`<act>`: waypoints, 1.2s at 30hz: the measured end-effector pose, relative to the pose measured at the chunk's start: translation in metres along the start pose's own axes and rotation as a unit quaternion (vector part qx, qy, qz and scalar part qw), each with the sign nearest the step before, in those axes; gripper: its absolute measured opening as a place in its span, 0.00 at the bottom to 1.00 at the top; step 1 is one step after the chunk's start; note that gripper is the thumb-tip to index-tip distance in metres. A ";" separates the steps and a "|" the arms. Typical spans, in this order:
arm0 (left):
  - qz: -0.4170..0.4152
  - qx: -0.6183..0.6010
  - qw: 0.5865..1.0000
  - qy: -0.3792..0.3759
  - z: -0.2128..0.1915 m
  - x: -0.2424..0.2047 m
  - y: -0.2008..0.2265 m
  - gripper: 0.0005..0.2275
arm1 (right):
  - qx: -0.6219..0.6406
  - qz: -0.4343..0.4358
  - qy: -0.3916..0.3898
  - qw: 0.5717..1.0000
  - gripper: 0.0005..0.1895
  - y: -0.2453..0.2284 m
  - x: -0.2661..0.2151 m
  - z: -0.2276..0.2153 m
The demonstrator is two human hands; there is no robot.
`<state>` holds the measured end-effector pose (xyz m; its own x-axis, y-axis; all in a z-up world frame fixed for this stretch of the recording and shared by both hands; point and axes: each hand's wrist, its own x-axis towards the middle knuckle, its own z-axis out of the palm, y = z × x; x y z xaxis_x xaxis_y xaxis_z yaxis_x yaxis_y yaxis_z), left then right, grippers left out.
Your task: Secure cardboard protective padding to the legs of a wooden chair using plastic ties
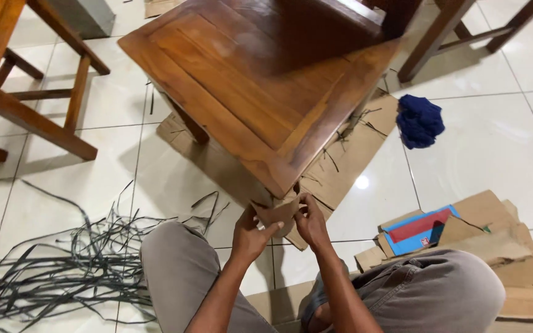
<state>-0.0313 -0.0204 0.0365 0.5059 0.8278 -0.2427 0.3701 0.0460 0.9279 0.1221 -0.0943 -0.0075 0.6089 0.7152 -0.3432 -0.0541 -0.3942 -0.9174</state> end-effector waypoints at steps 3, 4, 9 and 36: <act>-0.007 -0.013 1.000 0.026 -0.007 0.006 -0.002 0.35 | -0.002 -0.011 0.017 1.000 0.12 -0.012 0.002 0.013; -0.008 -0.015 0.999 0.031 -0.010 0.007 -0.002 0.35 | -0.004 -0.012 0.012 1.000 0.12 -0.009 0.006 0.016; 0.085 0.038 0.994 0.054 -0.011 0.041 -0.044 0.33 | 0.030 -0.025 0.050 0.998 0.11 0.005 0.023 0.029; -0.006 -0.009 0.998 -0.068 -0.014 0.056 -0.031 0.35 | -0.067 -0.294 0.109 0.947 0.21 0.011 -0.001 0.057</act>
<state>-0.0253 0.0327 -0.0018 0.6037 0.7432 -0.2884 0.3623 0.0664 0.9297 0.0761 -0.0663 -0.0287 0.6527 0.7028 0.2828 0.4377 -0.0452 -0.8980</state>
